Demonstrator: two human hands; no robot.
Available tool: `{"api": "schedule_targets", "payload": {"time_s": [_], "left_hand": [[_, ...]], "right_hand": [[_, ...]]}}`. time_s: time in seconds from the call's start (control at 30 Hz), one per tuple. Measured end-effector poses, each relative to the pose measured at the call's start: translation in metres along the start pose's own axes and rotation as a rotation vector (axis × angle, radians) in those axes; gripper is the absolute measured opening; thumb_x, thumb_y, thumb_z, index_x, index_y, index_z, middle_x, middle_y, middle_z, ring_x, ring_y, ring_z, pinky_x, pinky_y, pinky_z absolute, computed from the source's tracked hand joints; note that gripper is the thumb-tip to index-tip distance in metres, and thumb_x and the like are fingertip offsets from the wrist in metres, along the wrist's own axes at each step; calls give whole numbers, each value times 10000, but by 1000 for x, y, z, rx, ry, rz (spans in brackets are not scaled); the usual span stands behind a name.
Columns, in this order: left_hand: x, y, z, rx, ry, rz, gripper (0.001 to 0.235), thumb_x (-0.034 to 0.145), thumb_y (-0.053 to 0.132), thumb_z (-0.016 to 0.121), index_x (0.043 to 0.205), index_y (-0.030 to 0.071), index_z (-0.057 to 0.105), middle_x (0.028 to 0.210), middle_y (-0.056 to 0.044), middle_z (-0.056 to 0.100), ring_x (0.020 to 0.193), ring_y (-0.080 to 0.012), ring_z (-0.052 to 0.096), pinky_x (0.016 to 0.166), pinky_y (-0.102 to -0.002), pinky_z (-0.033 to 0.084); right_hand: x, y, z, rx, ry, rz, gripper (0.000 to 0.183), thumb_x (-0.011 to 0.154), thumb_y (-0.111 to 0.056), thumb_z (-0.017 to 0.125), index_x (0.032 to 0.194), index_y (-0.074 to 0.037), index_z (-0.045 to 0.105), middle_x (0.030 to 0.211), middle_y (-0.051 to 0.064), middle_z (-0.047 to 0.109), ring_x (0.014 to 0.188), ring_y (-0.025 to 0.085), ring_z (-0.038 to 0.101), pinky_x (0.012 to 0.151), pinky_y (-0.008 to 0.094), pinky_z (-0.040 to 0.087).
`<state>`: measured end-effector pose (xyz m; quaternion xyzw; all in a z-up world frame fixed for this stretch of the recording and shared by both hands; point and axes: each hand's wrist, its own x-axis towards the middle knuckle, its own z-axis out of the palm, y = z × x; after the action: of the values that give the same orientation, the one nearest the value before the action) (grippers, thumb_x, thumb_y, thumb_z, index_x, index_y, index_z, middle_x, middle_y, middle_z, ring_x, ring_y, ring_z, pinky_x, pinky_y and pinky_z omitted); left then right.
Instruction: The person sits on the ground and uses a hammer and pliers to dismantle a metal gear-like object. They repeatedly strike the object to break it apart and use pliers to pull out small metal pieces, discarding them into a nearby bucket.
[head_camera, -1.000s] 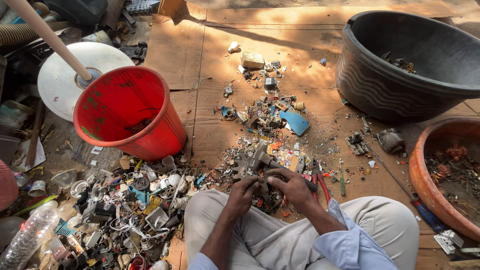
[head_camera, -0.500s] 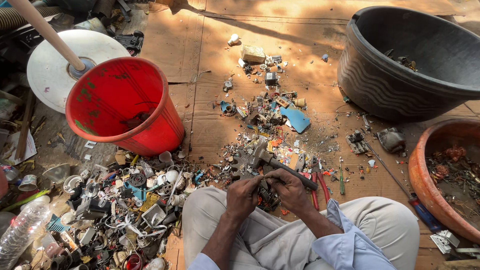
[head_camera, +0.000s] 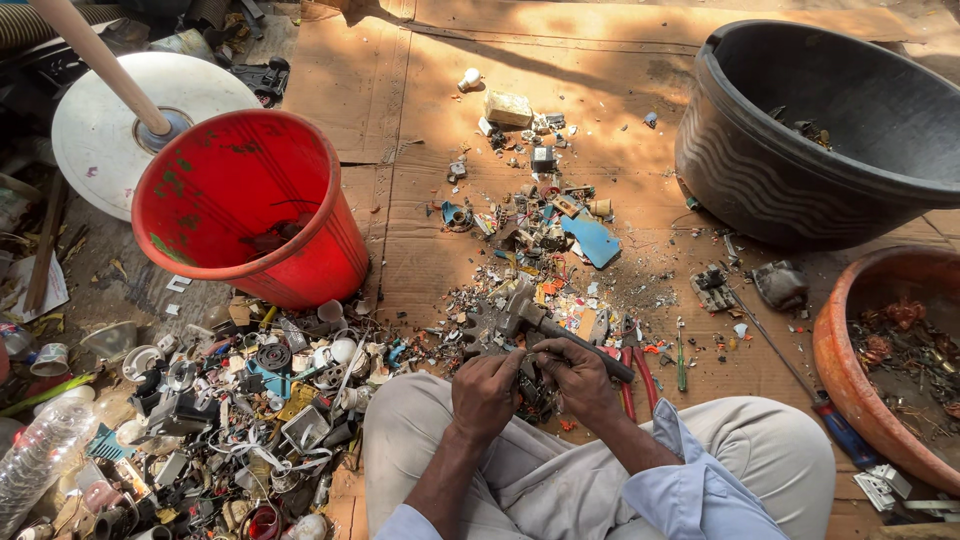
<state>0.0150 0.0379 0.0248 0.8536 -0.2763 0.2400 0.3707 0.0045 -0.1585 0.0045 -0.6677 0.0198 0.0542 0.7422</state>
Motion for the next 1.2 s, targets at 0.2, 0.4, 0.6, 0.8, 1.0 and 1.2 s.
{"api": "schedule_targets", "payload": {"time_s": [0.2, 0.4, 0.6, 0.8, 1.0, 1.2], "left_hand": [[-1, 3, 1, 44, -27, 0, 518, 695, 4, 681, 1211, 25, 716, 920, -115, 747, 832, -275, 726, 782, -424, 560], [-3, 3, 7, 79, 11, -3, 380, 818, -1, 677, 1192, 42, 733, 908, -102, 759, 810, -241, 743, 765, -397, 573], [-5, 3, 9, 41, -8, -16, 346, 820, 52, 708, 1163, 37, 744, 847, -99, 749, 715, -239, 719, 682, -391, 557], [-5, 5, 12, 26, -73, -53, 320, 825, 103, 748, 1139, 40, 740, 697, -74, 659, 626, -257, 662, 607, -410, 517], [-6, 6, 12, 28, -70, -49, 325, 829, 111, 734, 1142, 22, 732, 697, -83, 659, 622, -269, 656, 615, -412, 521], [-7, 5, 14, 33, -85, -58, 296, 836, 105, 725, 1120, 22, 739, 711, -91, 674, 639, -267, 671, 609, -413, 520]], "right_hand": [[2, 4, -1, 19, 32, 51, 166, 987, -112, 664, 1119, -40, 733, 740, -14, 622, 645, 60, 558, 592, 229, 492], [1, 2, 0, 9, 43, 60, 157, 988, -106, 664, 1113, -46, 738, 737, -6, 634, 641, 63, 565, 591, 231, 497], [5, 8, -2, 99, 36, 92, 172, 974, -107, 669, 1107, -14, 726, 774, 4, 664, 644, 72, 582, 598, 234, 506], [13, 27, -8, 256, 49, 213, 178, 974, -126, 667, 1097, 0, 688, 783, 35, 667, 615, 98, 592, 580, 243, 508], [12, 30, -8, 326, 57, 287, 174, 980, -124, 648, 1102, -6, 684, 783, 40, 660, 605, 107, 589, 565, 244, 504], [12, 28, -7, 334, 50, 306, 178, 985, -129, 647, 1107, -6, 688, 785, 42, 654, 607, 103, 586, 557, 243, 500]]}}
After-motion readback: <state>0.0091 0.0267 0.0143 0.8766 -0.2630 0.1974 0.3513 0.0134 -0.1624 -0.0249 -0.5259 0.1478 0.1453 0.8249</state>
